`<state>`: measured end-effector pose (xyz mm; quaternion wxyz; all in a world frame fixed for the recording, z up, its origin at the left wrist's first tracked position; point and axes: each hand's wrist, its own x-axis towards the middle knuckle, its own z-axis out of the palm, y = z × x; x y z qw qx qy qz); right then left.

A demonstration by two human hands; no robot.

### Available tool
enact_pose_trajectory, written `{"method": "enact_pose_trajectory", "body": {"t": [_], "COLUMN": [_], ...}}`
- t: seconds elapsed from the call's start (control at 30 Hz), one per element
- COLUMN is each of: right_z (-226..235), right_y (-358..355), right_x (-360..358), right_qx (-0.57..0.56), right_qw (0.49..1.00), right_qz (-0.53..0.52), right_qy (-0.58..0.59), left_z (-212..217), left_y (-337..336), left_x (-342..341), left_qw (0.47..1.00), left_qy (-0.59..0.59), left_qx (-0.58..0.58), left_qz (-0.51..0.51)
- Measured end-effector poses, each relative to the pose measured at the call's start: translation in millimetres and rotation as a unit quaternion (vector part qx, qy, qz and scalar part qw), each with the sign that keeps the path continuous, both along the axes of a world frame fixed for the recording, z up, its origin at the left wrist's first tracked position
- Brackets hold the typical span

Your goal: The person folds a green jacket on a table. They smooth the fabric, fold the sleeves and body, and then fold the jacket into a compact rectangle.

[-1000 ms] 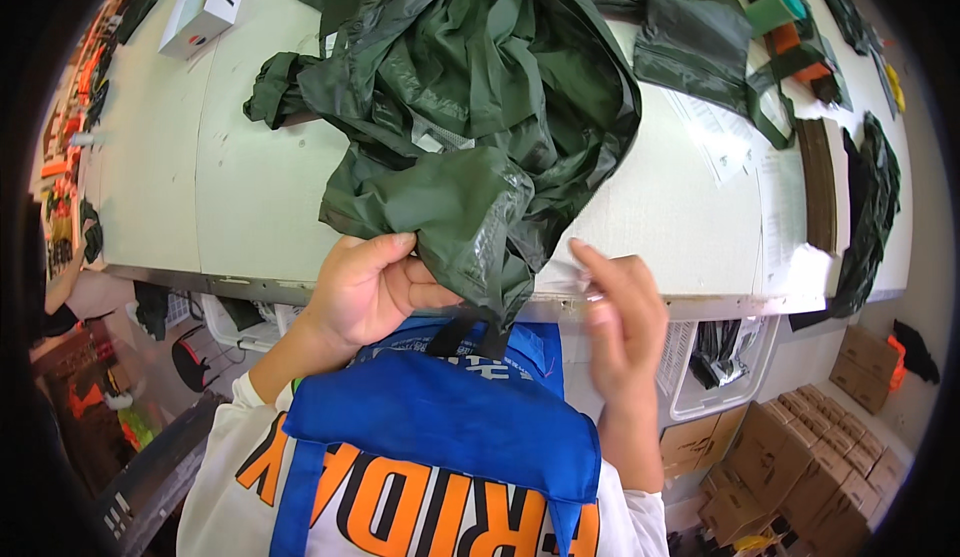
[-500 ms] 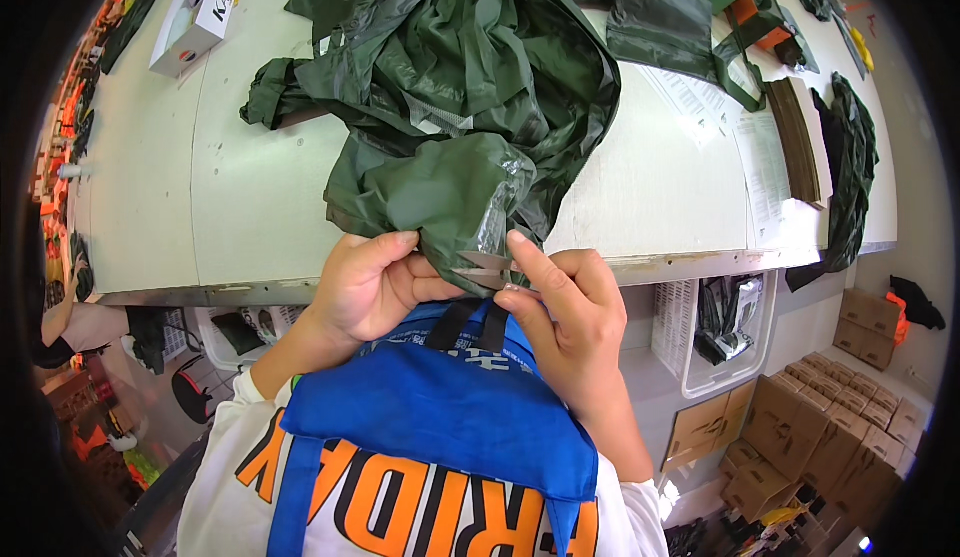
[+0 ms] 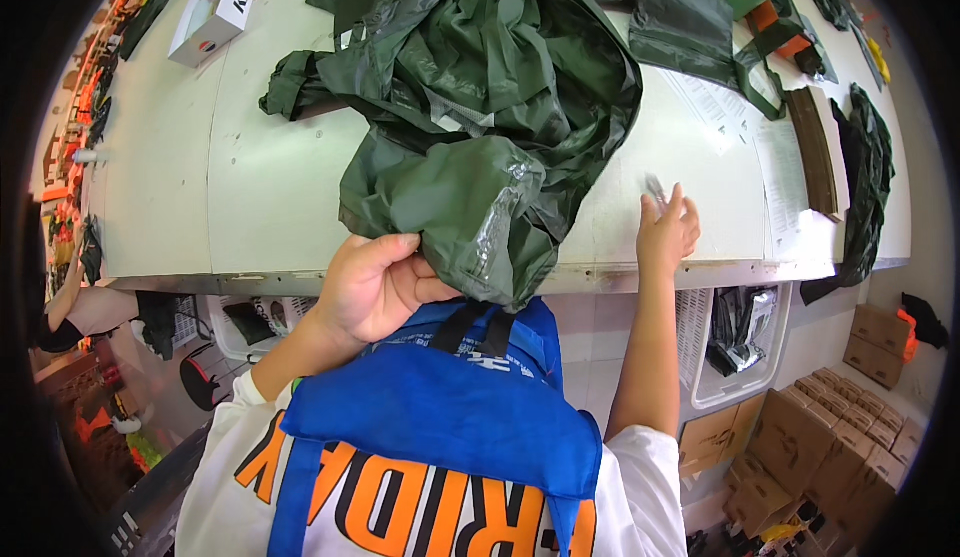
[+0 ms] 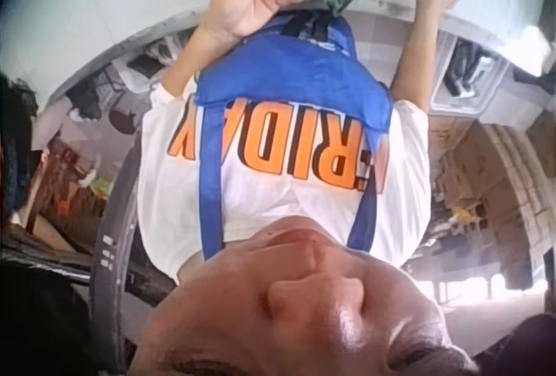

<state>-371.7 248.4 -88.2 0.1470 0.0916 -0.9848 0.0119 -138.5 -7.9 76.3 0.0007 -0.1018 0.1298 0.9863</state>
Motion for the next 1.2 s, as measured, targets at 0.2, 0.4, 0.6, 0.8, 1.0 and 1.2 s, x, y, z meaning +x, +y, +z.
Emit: {"method": "enact_pose_trajectory", "body": {"t": [0.2,0.4,0.6,0.8,1.0,1.2], "right_z": [152,175,72,48,54,34], "right_y": [-88,-78,-54,-43,-42,-15], "right_x": [113,132,167,159,178,182], "right_qx": [-0.434,-0.619,-0.334,-0.448,-0.56,-0.545], "right_qw": [0.741,0.417,0.83,0.829,0.736,0.69], "right_qz": [0.506,0.495,0.386,0.266,0.163,0.169], "right_qy": [-0.075,-0.445,-0.225,-0.205,-0.345,-0.445], "left_z": [-7,-4,-16,-74,-171,-61], "left_y": [7,7,20,-44,-87,-113], "left_x": [2,3,25,81,32,24], "left_qw": [0.998,0.997,1.0,0.702,0.4,0.37], "left_qy": [-0.026,-0.047,-0.004,-0.239,-0.206,0.096], "left_qx": [-0.036,-0.046,-0.004,-0.663,-0.81,-0.918], "left_qz": [0.052,0.041,0.012,-0.103,0.376,0.108]}}
